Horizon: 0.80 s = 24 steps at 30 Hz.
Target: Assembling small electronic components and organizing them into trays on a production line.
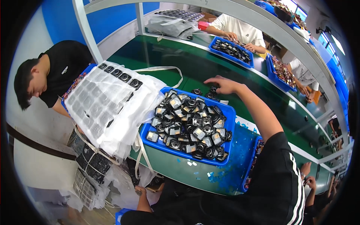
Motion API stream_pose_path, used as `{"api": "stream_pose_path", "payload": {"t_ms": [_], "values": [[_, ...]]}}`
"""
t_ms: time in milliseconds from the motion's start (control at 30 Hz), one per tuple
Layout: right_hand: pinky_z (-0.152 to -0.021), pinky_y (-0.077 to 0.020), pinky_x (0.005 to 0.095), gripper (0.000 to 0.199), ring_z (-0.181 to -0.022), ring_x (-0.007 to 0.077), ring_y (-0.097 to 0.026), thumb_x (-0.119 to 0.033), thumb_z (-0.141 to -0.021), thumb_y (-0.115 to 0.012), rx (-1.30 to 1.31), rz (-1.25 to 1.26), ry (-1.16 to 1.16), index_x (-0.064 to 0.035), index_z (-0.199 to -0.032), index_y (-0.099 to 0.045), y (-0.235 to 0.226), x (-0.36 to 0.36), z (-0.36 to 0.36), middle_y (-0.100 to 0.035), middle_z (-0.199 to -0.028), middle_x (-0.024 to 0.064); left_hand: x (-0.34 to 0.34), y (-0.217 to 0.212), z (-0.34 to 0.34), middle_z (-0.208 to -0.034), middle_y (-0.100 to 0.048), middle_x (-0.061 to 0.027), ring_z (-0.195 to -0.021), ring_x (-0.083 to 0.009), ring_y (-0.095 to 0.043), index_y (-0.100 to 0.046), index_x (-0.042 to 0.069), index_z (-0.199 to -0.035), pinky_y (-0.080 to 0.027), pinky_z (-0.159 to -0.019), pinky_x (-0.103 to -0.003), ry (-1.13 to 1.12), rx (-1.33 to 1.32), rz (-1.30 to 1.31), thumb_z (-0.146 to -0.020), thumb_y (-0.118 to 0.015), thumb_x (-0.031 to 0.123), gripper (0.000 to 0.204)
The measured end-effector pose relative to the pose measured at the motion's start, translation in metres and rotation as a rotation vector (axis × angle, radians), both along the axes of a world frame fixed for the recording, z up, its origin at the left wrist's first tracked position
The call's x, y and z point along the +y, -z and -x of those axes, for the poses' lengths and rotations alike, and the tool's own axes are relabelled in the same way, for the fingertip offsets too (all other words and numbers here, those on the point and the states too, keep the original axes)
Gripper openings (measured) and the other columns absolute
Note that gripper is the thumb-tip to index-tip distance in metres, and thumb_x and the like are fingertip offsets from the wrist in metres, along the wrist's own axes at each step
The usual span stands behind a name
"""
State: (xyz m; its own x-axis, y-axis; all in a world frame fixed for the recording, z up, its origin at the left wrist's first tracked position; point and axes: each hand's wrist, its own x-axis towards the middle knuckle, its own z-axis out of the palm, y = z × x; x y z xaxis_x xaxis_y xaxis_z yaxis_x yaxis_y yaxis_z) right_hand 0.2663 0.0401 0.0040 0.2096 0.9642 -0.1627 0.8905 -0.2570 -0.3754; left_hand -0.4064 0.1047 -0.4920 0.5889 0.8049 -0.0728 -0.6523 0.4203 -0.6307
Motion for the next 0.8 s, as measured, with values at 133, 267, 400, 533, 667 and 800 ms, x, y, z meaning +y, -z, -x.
{"api": "stream_pose_path", "payload": {"t_ms": [133, 267, 400, 533, 667, 800], "values": [[-0.102, -0.0397, 0.0413, 0.089, -0.114, 0.0363, -0.048, -0.007, -0.066, -0.075, 0.059, 0.238, -0.076, -0.032, -0.143, -0.038, -0.005, -0.004, -0.01, -0.041, -0.126, 0.0182, 0.009, 0.002, -0.006, -0.093, -0.061, -0.0169, -0.08, -0.0305, -0.063, -0.055, 0.001, -0.099, -0.053, -0.069, -0.041, 0.141, 0.888, 0.074, -0.09, -0.042, 0.017, 0.023], [-0.102, -0.0394, 0.0401, 0.083, -0.116, 0.0345, -0.047, -0.01, -0.063, -0.082, 0.08, 0.202, -0.126, -0.0278, -0.136, -0.047, -0.001, -0.002, -0.011, -0.04, -0.127, 0.0161, 0.029, -0.045, 0.001, -0.112, -0.058, -0.0186, -0.097, -0.0344, -0.062, -0.05, 0.001, -0.115, -0.055, -0.081, -0.047, 0.279, 1.771, 0.163, -0.093, -0.037, 0.025, 0.034], [-0.093, -0.0438, 0.0386, 0.053, -0.107, 0.0299, -0.051, -0.009, -0.065, -0.081, 0.039, 0.105, -0.116, -0.0151, -0.113, -0.059, 0.006, -0.016, -0.023, -0.048, -0.116, 0.0123, 0.034, -0.127, 0.059, -0.127, -0.052, -0.0215, -0.117, -0.037, -0.051, -0.044, -0.008, -0.127, -0.045, -0.099, -0.047, -0.253, 1.874, -0.061, -0.096, -0.033, 0.026, 0.048], [-0.077, -0.0452, 0.0358, 0.044, -0.087, 0.0248, -0.055, -0.009, -0.065, -0.078, 0.057, 0.061, -0.063, -0.0104, -0.104, -0.058, -0.008, -0.036, -0.029, -0.055, -0.09, 0.0073, -0.024, -0.226, 0.099, -0.126, -0.052, -0.0261, -0.113, -0.0382, -0.053, -0.047, -0.013, -0.124, -0.042, -0.099, -0.05, -0.443, 2.33, -0.641, -0.095, -0.043, 0.026, 0.048], [-0.076, -0.0462, 0.0335, 0.058, -0.083, 0.0221, -0.056, -0.015, -0.064, -0.079, 0.28, 0.068, -0.067, -0.0093, -0.118, -0.056, -0.023, -0.009, 0.003, -0.056, -0.089, 0.0088, -0.064, -0.233, 0.118, -0.126, -0.053, -0.0259, -0.114, -0.0381, -0.053, -0.048, -0.012, -0.124, -0.042, -0.099, -0.05, -0.472, 2.443, -0.541, -0.095, -0.044, 0.026, 0.048], [-0.081, -0.0471, 0.0363, 0.069, -0.089, 0.0263, -0.058, -0.017, -0.064, -0.081, 0.068, 0.109, -0.244, -0.0099, -0.126, -0.053, 0.004, 0.0, -0.004, -0.059, -0.098, 0.0121, -0.07, -0.23, 0.123, -0.125, -0.053, -0.0257, -0.114, -0.038, -0.053, -0.048, -0.012, -0.123, -0.042, -0.099, -0.05, -0.461, 2.496, -0.539, -0.094, -0.045, 0.026, 0.047]]}}
